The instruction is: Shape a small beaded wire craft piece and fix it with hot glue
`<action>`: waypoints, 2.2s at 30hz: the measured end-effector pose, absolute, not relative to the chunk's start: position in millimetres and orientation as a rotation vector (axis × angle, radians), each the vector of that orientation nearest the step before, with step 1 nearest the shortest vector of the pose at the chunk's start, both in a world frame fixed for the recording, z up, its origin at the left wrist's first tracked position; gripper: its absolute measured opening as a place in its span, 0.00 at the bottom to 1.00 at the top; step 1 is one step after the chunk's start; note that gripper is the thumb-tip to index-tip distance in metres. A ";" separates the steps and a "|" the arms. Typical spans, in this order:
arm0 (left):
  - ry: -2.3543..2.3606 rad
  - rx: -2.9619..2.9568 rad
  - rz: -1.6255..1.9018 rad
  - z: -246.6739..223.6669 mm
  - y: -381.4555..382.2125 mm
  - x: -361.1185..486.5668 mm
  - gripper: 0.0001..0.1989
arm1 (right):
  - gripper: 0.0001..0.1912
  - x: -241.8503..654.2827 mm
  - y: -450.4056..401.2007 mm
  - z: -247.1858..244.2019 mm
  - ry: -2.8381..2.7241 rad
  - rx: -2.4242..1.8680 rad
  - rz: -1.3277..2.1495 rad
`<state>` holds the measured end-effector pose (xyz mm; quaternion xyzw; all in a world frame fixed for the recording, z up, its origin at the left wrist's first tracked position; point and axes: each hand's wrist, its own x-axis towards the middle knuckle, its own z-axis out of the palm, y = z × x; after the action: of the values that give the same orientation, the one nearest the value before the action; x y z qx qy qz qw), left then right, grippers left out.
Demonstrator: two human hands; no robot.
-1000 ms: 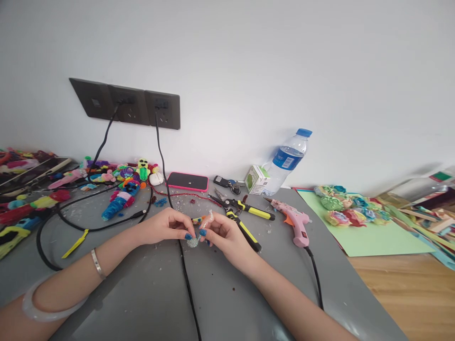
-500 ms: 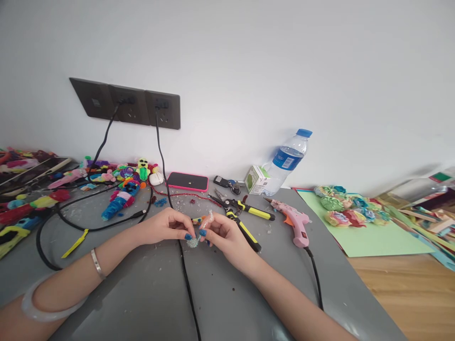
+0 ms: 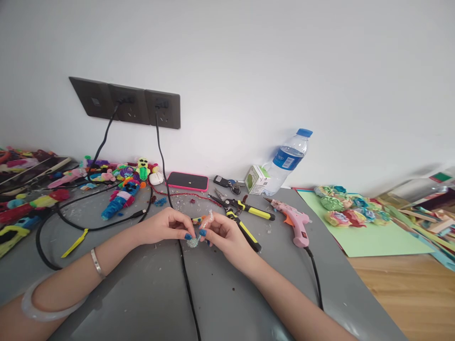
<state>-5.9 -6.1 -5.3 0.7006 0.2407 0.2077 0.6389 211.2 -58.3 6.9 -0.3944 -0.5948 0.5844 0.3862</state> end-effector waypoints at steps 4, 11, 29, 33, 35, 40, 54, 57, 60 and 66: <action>0.558 1.609 0.468 -5.3 -6.3 -6.2 0.12 | 0.17 211.0 -58.3 6.4 -1.511 -1.004 1.488; 0.556 1.607 0.469 -5.6 -6.5 -6.2 0.14 | 0.17 211.0 -58.0 6.0 -1.518 -1.017 1.485; 0.570 1.614 0.471 -4.5 -6.4 -5.3 0.12 | 0.17 211.0 -58.0 8.4 -1.517 -1.016 1.487; 0.644 1.628 0.536 -1.5 -8.4 -3.7 0.13 | 0.16 212.2 -57.5 10.5 -1.498 -1.021 1.475; 0.702 1.614 0.576 1.0 -9.8 -2.4 0.15 | 0.16 213.1 -56.8 11.1 -1.490 -1.024 1.457; 0.784 1.563 0.643 3.8 -11.2 -0.8 0.17 | 0.17 215.0 -56.4 9.6 -1.450 -1.030 1.416; 0.824 1.463 0.650 4.0 -10.5 0.4 0.14 | 0.17 215.2 -57.2 8.3 -1.344 -1.051 1.452; 0.822 1.451 0.651 5.0 -10.8 0.4 0.13 | 0.17 215.8 -56.7 7.6 -1.364 -1.078 1.456; 0.816 1.459 0.641 4.4 -10.9 -0.1 0.12 | 0.18 215.8 -56.5 7.9 -1.382 -1.081 1.456; 0.824 1.455 0.653 4.4 -11.1 0.4 0.13 | 0.18 215.5 -57.2 8.9 -1.388 -1.092 1.451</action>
<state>0.4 -11.1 4.4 0.6338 0.3587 0.2846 0.6234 215.5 -57.2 8.9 -0.4346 -0.5526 0.5775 0.4150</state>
